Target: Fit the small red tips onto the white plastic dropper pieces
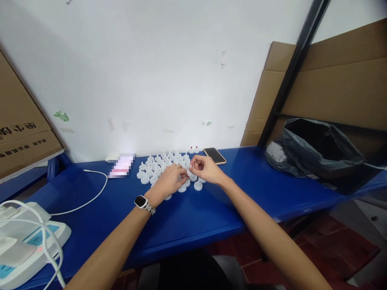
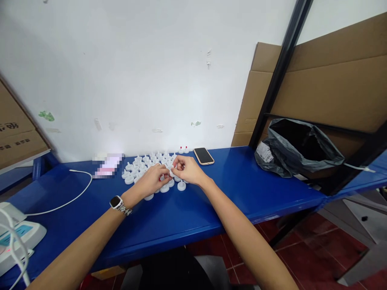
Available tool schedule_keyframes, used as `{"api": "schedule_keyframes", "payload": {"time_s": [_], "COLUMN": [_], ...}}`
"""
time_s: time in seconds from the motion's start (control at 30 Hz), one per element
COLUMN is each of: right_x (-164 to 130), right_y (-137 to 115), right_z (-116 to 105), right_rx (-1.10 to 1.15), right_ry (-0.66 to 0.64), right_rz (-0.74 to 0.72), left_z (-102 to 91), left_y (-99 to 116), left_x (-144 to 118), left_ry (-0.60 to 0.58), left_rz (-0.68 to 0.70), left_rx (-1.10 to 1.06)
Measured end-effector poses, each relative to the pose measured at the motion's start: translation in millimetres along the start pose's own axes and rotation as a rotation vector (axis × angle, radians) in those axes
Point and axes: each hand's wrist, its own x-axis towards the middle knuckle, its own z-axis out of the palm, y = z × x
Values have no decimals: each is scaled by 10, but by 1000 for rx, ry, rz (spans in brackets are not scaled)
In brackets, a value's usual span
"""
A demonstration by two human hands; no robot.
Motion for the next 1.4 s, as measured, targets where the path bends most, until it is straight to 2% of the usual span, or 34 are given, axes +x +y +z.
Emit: {"api": "schedule_keyframes", "payload": {"time_s": [0.13,0.23,0.33,0.5,0.6,0.67,0.73,0.8,0.87,0.97,1.07,1.17,1.27,1.4], "right_x": [-29,-43,-54,-43,54,179,326,455,533,548,515,505,505,456], "right_y": [10,-10,-43,-46,73,212,371,517,626,713,744,758,772,748], "right_z": [-26,-15,14,0,-85,-159,-225,-260,-256,-197,-143,-142,-178,-211], "right_rx": [14,-69,-194,-309,-222,-195,-222,-253,-259,-250,-250,-229,-187,-176], "right_ry": [-136,-278,-320,-217,-78,33,131,163,185,221,228,230,222,249], "right_rz": [-5,6,10,9,9,58,119,169,199,224,241,265,271,258], "left_z": [33,54,72,29,-38,-74,-76,-27,79,306,525,636,587,289], "left_y": [-92,-134,-124,-36,-4,-12,-50,-116,-205,-361,-508,-605,-629,-527], "left_x": [25,27,29,1,29,135,342,633,958,1378,1639,1785,1841,1650], "left_ry": [54,80,83,85,132,146,133,115,70,62,42,9,-20,6], "left_rz": [-63,-72,-72,-71,-105,-118,-102,-105,-170,-248,-325,-348,-342,-283], "left_rx": [-41,-38,-33,-2,16,9,23,84,159,187,208,206,191,158]}}
